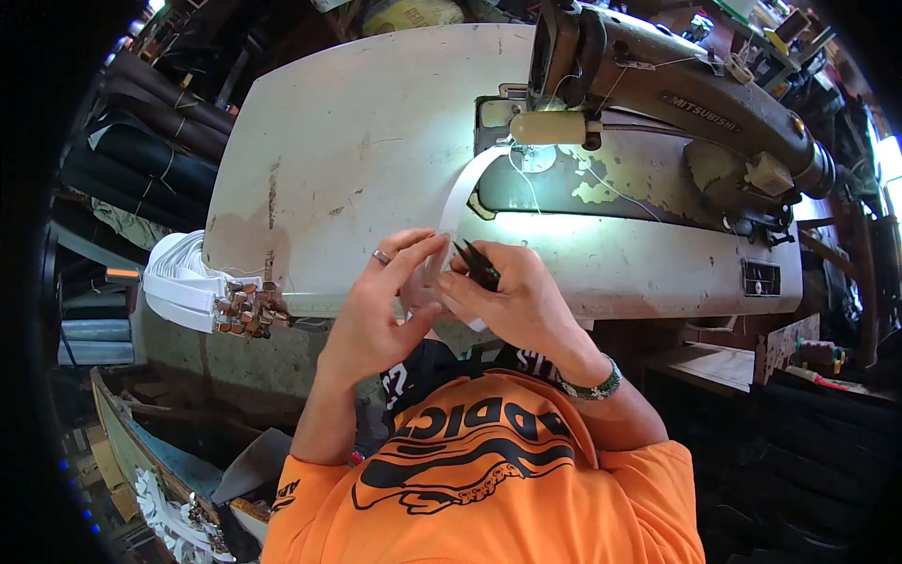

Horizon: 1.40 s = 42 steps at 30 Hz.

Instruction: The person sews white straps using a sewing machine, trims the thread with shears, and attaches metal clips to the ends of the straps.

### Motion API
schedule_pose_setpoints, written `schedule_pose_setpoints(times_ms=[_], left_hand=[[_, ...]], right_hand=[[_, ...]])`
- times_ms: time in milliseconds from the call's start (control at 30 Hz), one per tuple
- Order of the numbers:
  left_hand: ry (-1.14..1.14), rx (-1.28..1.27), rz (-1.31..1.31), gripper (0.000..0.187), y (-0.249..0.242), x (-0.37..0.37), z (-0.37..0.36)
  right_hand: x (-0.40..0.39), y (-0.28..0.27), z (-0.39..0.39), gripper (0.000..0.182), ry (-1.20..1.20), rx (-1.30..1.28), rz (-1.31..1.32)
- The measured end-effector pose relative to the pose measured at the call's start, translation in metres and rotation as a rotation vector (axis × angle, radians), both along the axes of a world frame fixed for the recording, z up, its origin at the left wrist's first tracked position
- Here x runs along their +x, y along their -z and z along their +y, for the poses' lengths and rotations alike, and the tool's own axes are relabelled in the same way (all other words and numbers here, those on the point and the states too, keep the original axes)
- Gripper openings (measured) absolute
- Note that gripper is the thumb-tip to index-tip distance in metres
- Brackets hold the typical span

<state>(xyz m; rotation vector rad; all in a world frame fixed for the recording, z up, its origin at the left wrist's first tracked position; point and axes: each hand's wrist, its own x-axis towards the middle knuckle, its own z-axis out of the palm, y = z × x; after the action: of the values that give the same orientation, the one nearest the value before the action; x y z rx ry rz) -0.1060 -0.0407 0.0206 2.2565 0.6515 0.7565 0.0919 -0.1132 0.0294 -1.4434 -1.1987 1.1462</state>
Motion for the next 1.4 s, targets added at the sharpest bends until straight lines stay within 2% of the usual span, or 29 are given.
schedule_pose_setpoints(times_ms=[67, 133, 233, 267, 333, 467, 567, 667, 700, 767, 867, 1067, 1100, 1200, 1300, 1400], left_hand=[[-0.126, 0.035, -0.034, 0.059, 0.012, 0.004, -0.007], [-0.149, 0.039, 0.03, 0.052, 0.022, 0.002, -0.002], [-0.153, -0.647, -0.197, 0.033, 0.018, -0.002, -0.01], [-0.124, -0.858, -0.292, 0.029, 0.018, -0.005, -0.01], [-0.055, -1.272, -0.498, 0.023, 0.018, -0.008, -0.008], [0.168, -1.411, -0.577, 0.025, 0.021, -0.007, -0.004], [0.228, -1.419, -0.526, 0.024, 0.032, 0.004, -0.003], [0.32, -1.346, -0.443, 0.031, 0.038, 0.023, 0.005], [0.353, -1.346, -0.419, 0.033, 0.039, 0.03, 0.009], [0.412, -1.423, -0.369, 0.036, 0.033, 0.039, 0.014], [0.293, -1.538, -0.288, 0.037, 0.01, 0.054, 0.016], [0.086, -0.57, 0.15, 0.035, -0.004, 0.079, 0.005], [-0.008, -0.425, 0.184, 0.027, -0.006, 0.085, 0.004], [0.064, -0.569, 0.13, 0.022, 0.002, 0.094, 0.028], [0.228, -1.017, 0.001, 0.015, 0.015, 0.105, 0.062], [0.263, -0.922, 0.306, 0.009, 0.019, 0.121, 0.099]], right_hand=[[-0.003, 0.002, 0.002, 0.024, -0.043, 0.014, -0.031], [-0.008, -0.006, 0.004, 0.024, -0.071, 0.005, -0.09], [-0.007, 0.004, 0.009, 0.023, 0.019, 0.197, -0.161], [-0.004, -0.003, 0.007, 0.023, 0.056, 0.097, -0.203], [0.003, -0.007, 0.006, 0.025, 0.074, 0.178, -0.349], [0.014, -0.007, -0.004, 0.027, 0.068, 0.116, -0.366], [0.023, -0.03, -0.015, 0.028, 0.094, -0.01, -0.351], [0.037, -0.035, -0.024, 0.027, 0.139, -0.001, -0.383], [0.042, -0.041, -0.025, 0.027, 0.161, -0.072, -0.448], [0.056, -0.04, -0.026, 0.028, 0.167, -0.099, -0.507], [0.066, -0.041, -0.026, 0.03, 0.199, -0.092, -0.583], [0.079, -0.038, -0.017, 0.032, 0.199, -0.089, -0.643], [0.082, -0.037, -0.013, 0.032, 0.19, -0.084, -0.646], [0.099, -0.035, -0.006, 0.033, 0.19, -0.091, -0.693], [0.118, -0.029, 0.007, 0.034, 0.183, -0.116, -0.7], [0.129, -0.009, 0.023, 0.035, 0.219, -0.053, -0.766]])
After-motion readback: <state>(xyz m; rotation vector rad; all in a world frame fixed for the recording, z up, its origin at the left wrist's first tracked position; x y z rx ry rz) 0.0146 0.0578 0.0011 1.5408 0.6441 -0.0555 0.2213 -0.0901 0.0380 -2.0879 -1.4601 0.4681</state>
